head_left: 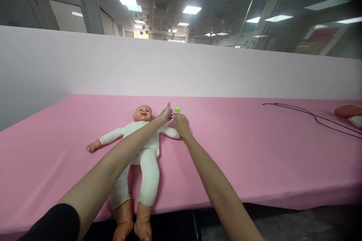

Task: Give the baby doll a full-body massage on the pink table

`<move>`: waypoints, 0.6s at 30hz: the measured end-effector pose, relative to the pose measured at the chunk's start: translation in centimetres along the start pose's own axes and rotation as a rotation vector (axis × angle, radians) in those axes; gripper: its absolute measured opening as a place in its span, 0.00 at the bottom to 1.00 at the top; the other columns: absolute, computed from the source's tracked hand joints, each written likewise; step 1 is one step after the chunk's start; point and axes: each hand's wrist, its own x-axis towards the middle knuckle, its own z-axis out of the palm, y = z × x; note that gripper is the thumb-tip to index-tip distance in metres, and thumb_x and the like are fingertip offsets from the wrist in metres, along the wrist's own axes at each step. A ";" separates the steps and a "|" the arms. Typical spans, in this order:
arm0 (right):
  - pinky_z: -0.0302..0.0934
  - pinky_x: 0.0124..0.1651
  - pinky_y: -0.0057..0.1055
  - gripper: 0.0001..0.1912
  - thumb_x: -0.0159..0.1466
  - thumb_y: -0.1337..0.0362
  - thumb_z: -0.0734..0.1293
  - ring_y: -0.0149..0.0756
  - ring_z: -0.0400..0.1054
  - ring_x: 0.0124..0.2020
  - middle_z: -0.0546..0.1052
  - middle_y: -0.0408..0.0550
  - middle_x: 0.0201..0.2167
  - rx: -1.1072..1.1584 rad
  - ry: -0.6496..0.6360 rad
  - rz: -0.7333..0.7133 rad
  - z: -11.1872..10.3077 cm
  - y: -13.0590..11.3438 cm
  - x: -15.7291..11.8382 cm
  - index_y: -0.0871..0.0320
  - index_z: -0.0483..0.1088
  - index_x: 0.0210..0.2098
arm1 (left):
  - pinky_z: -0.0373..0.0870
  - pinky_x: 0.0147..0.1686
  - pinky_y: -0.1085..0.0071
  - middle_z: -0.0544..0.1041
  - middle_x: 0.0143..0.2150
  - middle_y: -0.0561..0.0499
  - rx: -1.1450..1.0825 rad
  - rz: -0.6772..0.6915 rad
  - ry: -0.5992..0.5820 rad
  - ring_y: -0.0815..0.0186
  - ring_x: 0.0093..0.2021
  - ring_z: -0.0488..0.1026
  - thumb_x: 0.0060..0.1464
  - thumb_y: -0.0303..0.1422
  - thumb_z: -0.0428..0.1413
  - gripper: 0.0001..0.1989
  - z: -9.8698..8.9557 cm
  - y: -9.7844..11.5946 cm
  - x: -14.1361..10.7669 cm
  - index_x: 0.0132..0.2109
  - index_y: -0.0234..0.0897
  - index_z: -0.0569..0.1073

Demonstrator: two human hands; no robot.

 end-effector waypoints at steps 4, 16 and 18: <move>0.54 0.69 0.50 0.24 0.73 0.70 0.54 0.55 0.59 0.69 0.67 0.66 0.69 -0.079 0.226 -0.039 -1.3 -0.2 1.9 0.63 0.68 0.64 | 0.70 0.62 0.64 0.72 0.66 0.31 -0.074 -0.019 0.088 0.53 0.70 0.68 0.67 0.63 0.46 0.39 -0.6 0.1 0.5 0.63 0.32 0.70; 0.68 0.54 0.39 0.25 0.67 0.59 0.67 0.43 0.73 0.51 0.77 0.51 0.52 0.282 -0.048 -0.111 -1.2 5.4 4.8 0.53 0.62 0.62 | 0.71 0.60 0.68 0.65 0.71 0.28 -0.293 -0.081 0.051 0.53 0.70 0.67 0.69 0.61 0.38 0.44 0.6 -0.5 0.9 0.71 0.26 0.62; 0.69 0.50 0.39 0.23 0.66 0.57 0.68 0.42 0.73 0.46 0.77 0.47 0.45 0.327 -0.054 -0.100 -1.0 5.1 4.8 0.53 0.61 0.58 | 0.74 0.57 0.64 0.70 0.66 0.30 -0.266 -0.094 0.068 0.51 0.66 0.71 0.68 0.63 0.37 0.42 0.8 -0.6 0.8 0.68 0.31 0.66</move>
